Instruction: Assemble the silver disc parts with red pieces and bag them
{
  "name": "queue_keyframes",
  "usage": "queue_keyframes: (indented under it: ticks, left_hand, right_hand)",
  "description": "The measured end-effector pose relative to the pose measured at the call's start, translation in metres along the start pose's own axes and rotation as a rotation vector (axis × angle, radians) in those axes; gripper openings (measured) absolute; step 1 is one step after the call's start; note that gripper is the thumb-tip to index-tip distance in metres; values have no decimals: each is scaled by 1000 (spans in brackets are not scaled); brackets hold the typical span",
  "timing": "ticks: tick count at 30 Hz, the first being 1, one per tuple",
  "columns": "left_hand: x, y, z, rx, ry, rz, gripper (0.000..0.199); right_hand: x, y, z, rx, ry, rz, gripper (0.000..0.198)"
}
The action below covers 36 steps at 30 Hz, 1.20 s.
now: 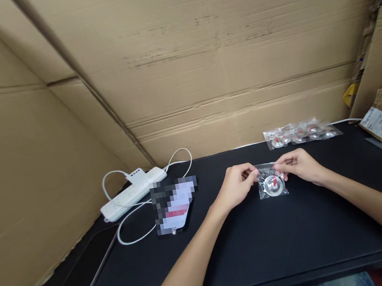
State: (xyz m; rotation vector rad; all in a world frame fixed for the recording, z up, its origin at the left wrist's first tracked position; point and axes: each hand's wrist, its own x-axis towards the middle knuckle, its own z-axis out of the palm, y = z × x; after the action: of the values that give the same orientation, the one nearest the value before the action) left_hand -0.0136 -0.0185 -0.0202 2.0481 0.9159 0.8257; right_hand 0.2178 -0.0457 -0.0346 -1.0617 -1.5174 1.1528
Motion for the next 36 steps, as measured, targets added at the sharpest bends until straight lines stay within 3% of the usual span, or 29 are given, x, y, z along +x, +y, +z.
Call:
queue_keyframes:
  ticks: [6, 10, 17, 23, 29, 33, 36]
  left_hand:
    - [1, -1, 6, -164, -23, -31, 20]
    - [4, -13, 10, -208, 56, -64, 24]
    - [22, -48, 1, -224, 366, -165, 22]
    - [63, -70, -6, -209, 523, -226, 14]
    - [127, -68, 28, -314, 559, -239, 18]
    - [158, -58, 60, -376, 531, -234, 19]
    - [168, -58, 66, -398, 506, -253, 21]
  right_hand:
    - [0, 3, 2, 41, 15, 6, 33]
    - [3, 7, 5, 25, 59, -2, 39]
    - [8, 21, -15, -445, 365, -193, 27]
    - [15, 27, -32, -732, 445, -316, 21]
    - [25, 34, -51, -1118, 496, -501, 23]
    - [28, 37, -75, -1282, 563, -461, 25]
    - [30, 40, -94, -1341, 664, -412, 25]
